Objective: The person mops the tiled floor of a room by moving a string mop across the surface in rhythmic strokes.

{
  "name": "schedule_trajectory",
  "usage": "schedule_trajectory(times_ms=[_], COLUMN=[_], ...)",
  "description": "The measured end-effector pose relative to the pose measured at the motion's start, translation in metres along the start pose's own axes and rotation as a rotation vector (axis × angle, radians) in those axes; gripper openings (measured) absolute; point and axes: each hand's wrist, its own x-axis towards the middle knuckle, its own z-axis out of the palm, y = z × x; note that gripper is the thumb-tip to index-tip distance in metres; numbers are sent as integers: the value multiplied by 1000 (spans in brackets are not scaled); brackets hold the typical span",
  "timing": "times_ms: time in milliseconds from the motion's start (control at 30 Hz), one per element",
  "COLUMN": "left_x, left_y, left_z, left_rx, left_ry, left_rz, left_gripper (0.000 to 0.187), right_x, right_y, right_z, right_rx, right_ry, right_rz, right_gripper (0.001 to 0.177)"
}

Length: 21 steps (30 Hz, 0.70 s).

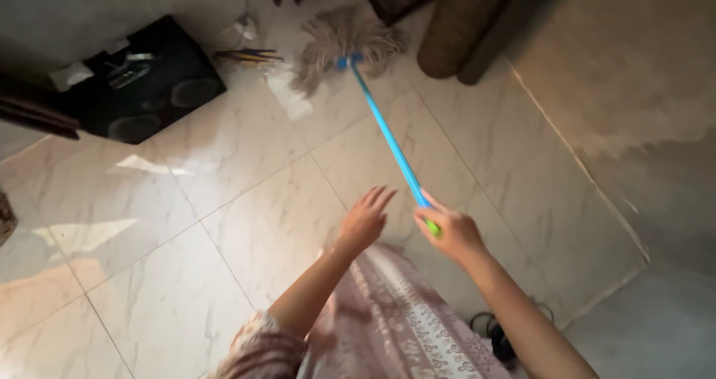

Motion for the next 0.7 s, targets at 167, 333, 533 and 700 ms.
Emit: schedule_trajectory(times_ms=[167, 333, 533, 700], left_x=[26, 14, 41, 67], left_y=[75, 98, 28, -24], left_z=[25, 62, 79, 87], left_rx=[-236, -286, -57, 148], left_ry=[-20, 44, 1, 2], left_rz=[347, 497, 480, 22], left_gripper=[54, 21, 7, 26], right_x=[-121, -157, -125, -63], right_y=[-64, -104, -80, -53], right_z=[-102, -106, -51, 12], right_rx=[-23, 287, 265, 280], right_ry=[-73, 153, 212, 105], right_rz=[189, 200, 10, 53], right_gripper=[19, 16, 24, 18])
